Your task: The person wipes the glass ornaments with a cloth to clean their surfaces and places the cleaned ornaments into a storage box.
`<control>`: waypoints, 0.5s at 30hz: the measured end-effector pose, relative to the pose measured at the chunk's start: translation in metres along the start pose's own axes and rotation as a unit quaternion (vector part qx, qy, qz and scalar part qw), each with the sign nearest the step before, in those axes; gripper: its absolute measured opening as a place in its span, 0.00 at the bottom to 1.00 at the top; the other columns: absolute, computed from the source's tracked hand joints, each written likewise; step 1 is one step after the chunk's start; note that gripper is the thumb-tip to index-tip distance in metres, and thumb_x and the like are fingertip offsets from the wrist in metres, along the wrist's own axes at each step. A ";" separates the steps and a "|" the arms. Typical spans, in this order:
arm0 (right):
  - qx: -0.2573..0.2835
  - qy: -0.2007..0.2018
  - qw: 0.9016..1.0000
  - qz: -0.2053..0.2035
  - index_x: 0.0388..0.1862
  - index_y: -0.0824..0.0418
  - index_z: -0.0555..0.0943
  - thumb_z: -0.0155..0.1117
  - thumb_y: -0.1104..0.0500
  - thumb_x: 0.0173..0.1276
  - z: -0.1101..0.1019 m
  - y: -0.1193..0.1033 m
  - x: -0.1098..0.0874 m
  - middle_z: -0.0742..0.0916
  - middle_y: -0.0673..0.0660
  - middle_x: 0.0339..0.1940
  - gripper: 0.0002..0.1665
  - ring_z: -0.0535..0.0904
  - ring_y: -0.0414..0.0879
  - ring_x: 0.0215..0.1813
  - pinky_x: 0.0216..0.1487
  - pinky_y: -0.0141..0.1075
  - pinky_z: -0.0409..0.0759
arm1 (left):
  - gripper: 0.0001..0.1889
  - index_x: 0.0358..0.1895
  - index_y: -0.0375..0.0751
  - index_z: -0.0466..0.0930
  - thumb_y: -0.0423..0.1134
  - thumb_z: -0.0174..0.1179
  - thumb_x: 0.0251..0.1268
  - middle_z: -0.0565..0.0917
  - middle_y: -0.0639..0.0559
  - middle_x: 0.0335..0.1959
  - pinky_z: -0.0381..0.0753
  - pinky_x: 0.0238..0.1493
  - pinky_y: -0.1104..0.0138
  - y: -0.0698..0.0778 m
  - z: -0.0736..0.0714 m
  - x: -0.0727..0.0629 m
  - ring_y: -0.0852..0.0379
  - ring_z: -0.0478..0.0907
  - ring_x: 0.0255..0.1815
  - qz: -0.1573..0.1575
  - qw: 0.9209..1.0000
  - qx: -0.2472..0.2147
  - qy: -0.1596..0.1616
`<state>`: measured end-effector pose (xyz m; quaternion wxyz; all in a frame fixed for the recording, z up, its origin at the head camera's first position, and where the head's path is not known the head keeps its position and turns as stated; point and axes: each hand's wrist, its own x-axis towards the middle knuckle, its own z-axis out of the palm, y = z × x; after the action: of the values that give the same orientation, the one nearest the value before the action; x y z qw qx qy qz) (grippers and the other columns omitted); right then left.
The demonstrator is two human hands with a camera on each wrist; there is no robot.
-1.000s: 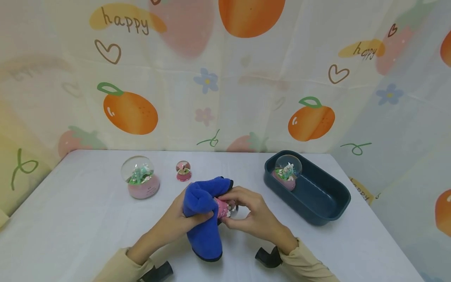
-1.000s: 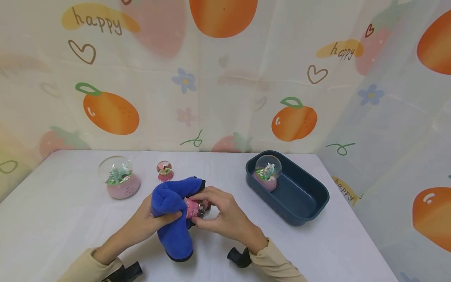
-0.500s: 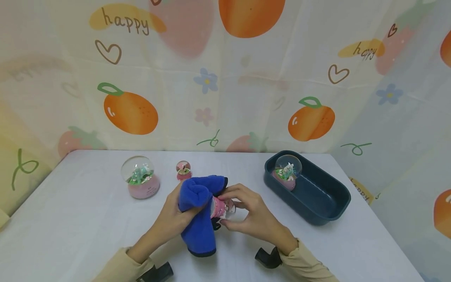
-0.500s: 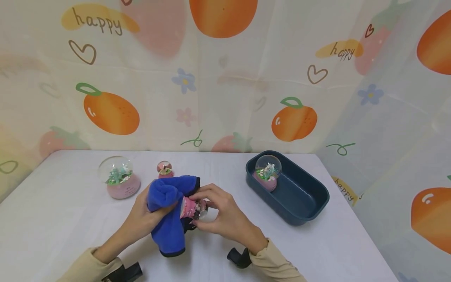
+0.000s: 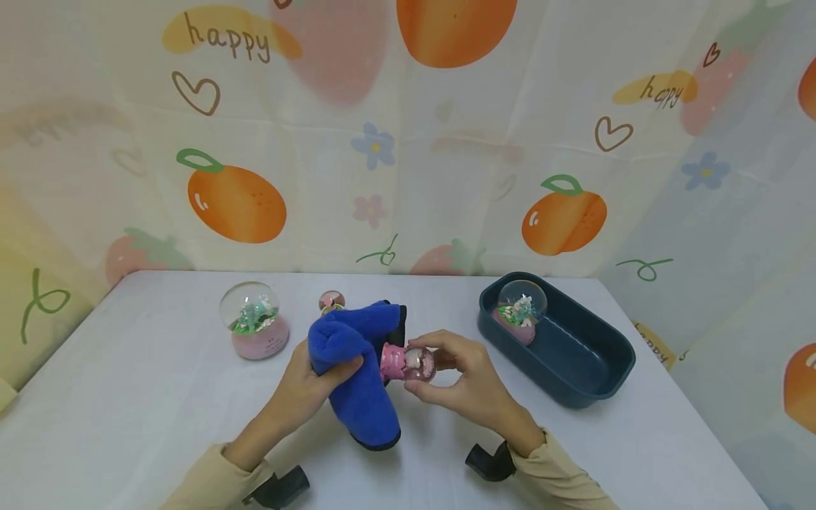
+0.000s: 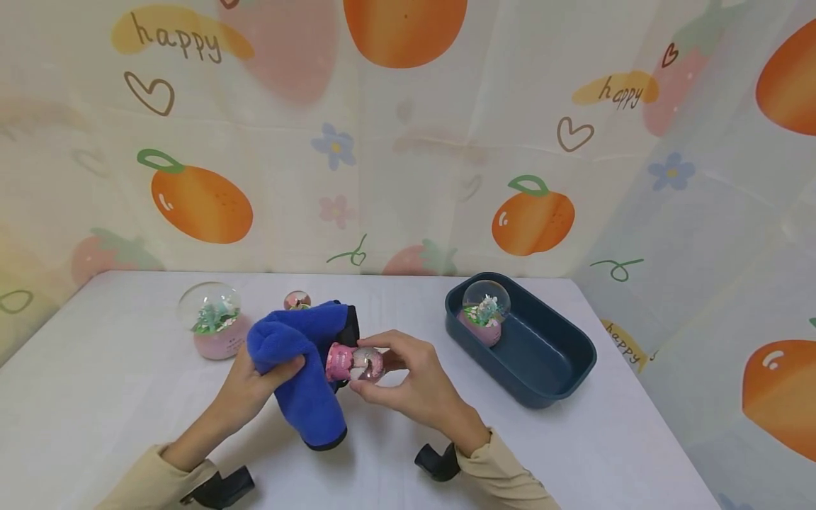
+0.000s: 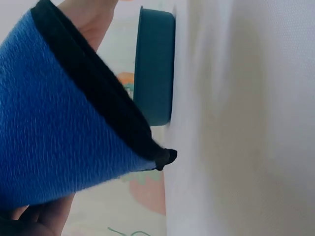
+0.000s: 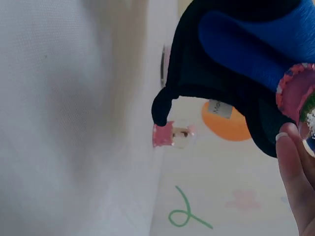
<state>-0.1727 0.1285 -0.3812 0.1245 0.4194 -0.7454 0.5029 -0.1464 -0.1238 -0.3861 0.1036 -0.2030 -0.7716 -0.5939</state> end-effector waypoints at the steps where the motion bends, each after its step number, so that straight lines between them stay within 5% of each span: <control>1: 0.000 0.001 1.000 0.002 0.53 0.66 0.80 0.77 0.70 0.52 0.000 0.000 0.000 0.88 0.61 0.43 0.27 0.86 0.43 0.37 0.39 0.35 0.87 | 0.23 0.62 0.28 0.68 0.30 0.61 0.65 0.80 0.35 0.55 0.81 0.54 0.44 0.000 0.000 0.000 0.47 0.80 0.53 0.001 1.000 -0.003 -0.010; 8: 0.013 -0.009 1.000 -0.013 0.52 0.67 0.80 0.78 0.69 0.52 0.006 0.000 -0.001 0.88 0.63 0.40 0.27 0.86 0.43 0.32 0.34 0.33 0.86 | 0.30 0.68 0.37 0.67 0.36 0.66 0.63 0.80 0.39 0.61 0.80 0.56 0.43 -0.005 0.005 0.001 0.41 0.80 0.58 -0.003 0.996 0.001 -0.091; 15: 0.006 -0.035 0.999 -0.016 0.50 0.66 0.80 0.79 0.68 0.51 0.010 -0.001 -0.002 0.88 0.61 0.39 0.26 0.86 0.40 0.32 0.35 0.30 0.85 | 0.28 0.60 0.45 0.74 0.32 0.71 0.55 0.84 0.51 0.53 0.81 0.56 0.61 -0.007 0.009 0.002 0.60 0.81 0.53 0.060 0.994 0.032 -0.088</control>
<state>-0.1681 0.1211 -0.3861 0.1045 0.4494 -0.7394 0.4903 -0.1501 -0.1161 -0.3939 0.0774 -0.2966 -0.7825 -0.5420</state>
